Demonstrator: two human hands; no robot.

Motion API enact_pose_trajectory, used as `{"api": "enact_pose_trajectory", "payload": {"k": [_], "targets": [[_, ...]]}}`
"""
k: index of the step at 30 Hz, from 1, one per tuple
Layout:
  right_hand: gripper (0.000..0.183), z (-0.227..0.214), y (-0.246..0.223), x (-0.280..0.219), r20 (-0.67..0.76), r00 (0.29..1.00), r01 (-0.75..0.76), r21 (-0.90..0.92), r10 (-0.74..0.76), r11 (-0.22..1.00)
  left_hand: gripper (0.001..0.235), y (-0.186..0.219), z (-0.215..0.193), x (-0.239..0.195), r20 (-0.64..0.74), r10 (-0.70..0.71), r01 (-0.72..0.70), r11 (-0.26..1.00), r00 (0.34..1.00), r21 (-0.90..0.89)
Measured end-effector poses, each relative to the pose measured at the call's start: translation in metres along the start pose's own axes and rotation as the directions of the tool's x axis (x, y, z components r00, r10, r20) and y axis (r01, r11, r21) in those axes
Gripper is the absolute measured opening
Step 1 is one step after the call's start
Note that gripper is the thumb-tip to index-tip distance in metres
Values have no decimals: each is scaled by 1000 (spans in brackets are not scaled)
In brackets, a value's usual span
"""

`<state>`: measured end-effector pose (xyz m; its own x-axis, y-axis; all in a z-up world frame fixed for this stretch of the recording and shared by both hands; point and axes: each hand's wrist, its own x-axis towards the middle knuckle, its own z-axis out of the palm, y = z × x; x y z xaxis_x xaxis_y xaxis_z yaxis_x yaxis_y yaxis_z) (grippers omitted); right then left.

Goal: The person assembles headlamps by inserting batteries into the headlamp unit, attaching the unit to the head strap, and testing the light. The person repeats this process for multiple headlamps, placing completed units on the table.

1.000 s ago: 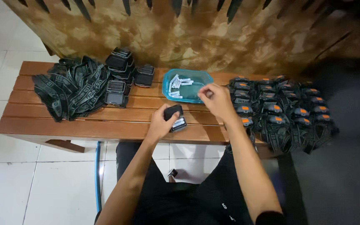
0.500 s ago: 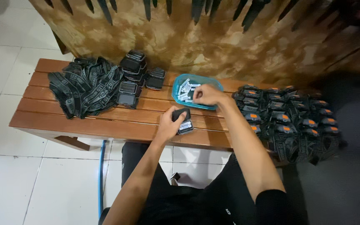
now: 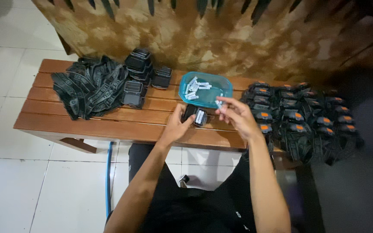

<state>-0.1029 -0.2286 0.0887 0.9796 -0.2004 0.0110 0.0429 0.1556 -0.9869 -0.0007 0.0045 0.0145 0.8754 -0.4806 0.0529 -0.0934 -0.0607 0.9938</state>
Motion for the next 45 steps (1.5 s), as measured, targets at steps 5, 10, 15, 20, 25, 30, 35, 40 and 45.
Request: {"api": "enact_pose_trajectory", "payload": {"k": [5,10,15,20,25,30,35,40,45], "targets": [[47,-7,47,-24,-102,994,-26,51,32,998,47,27,-2,-9,83,28,-24,999,996,-45],[47,8,83,-31,-252,968,-10,35,19,999,50,30,0,-9,134,36,-37,999,990,4],[40,26,94,-30,-412,906,28,-184,-103,982,74,25,4,-9,120,2,-24,983,993,182],[34,31,99,-35,-430,888,-6,-364,-162,931,91,37,8,-14,211,8,-35,991,977,126],[23,41,74,-37,-411,898,-32,-423,-160,906,86,56,8,-15,211,-12,-36,974,977,226],[21,40,70,-39,-318,929,17,-476,-190,879,86,42,8,-15,216,24,-92,946,976,311],[22,41,62,-46,-232,954,72,-442,-191,894,79,26,5,-11,214,74,-144,931,974,334],[19,42,54,-45,-161,952,155,-481,-261,863,78,43,3,-13,193,-20,-45,944,981,328],[12,43,44,-47,-155,952,163,-468,-263,868,76,40,2,-12,204,4,-54,970,979,238]]}}
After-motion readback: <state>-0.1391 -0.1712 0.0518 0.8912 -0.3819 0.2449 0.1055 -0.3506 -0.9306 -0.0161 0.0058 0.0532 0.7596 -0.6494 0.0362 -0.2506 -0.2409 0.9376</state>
